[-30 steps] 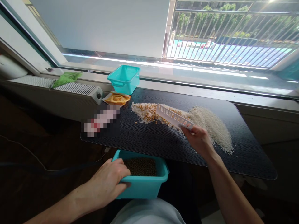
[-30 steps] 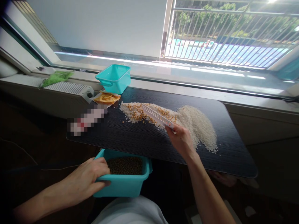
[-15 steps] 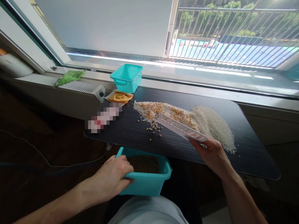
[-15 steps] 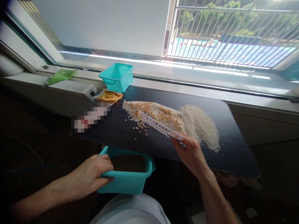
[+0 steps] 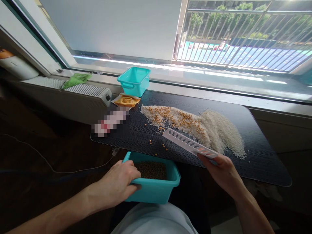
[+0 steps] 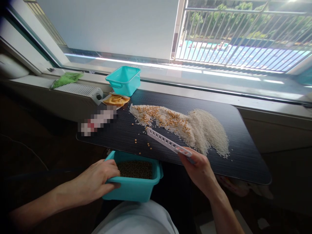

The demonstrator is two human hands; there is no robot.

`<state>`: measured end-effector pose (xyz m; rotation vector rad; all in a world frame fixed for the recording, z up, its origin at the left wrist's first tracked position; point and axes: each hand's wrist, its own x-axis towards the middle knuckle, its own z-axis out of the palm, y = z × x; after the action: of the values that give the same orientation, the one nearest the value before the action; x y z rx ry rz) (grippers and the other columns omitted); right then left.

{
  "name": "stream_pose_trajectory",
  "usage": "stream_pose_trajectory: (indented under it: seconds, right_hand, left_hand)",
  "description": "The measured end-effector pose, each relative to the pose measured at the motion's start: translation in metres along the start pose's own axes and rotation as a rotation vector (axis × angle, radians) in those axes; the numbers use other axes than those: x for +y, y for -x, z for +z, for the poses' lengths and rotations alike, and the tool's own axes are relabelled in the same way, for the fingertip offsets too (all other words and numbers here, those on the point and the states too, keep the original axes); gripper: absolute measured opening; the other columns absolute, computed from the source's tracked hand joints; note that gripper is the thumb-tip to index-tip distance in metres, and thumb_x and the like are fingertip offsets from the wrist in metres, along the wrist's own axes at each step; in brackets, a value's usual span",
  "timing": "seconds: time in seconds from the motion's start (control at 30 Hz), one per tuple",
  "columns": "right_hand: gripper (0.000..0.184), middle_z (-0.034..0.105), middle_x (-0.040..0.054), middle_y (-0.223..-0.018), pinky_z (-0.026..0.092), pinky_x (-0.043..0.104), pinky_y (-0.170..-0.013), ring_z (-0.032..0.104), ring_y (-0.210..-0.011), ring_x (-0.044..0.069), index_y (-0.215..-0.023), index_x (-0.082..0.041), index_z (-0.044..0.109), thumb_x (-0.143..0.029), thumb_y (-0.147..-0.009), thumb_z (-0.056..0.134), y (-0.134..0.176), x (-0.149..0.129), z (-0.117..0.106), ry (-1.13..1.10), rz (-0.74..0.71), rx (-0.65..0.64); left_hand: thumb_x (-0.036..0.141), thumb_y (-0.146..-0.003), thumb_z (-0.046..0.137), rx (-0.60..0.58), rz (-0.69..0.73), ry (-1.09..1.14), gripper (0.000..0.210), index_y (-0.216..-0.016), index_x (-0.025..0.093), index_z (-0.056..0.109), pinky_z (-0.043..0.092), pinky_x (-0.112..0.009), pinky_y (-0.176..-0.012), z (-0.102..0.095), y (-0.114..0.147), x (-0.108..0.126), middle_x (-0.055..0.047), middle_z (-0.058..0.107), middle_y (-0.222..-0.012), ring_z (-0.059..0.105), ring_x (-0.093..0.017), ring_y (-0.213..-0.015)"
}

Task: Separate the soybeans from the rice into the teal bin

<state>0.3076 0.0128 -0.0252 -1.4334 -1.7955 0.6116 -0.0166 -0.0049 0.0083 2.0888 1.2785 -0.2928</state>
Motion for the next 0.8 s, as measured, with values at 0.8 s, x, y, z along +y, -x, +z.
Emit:
stream_pose_trajectory:
  seconds: [0.8]
  right_hand:
    - [0.021,0.078,0.0045,-0.096,0.061,0.034,-0.079,0.074,-0.086,0.024,-0.095,-0.023,0.077,-0.029,-0.090,0.058,0.000,-0.001,0.019,0.006,-0.073,-0.081]
  left_hand:
    - [0.024,-0.084,0.053,-0.008,-0.028,0.002,0.016,-0.070,0.019,0.060,0.041,-0.041,-0.086,-0.003,0.008,0.000,-0.005,0.068,-0.089,0.059,-0.024,-0.094]
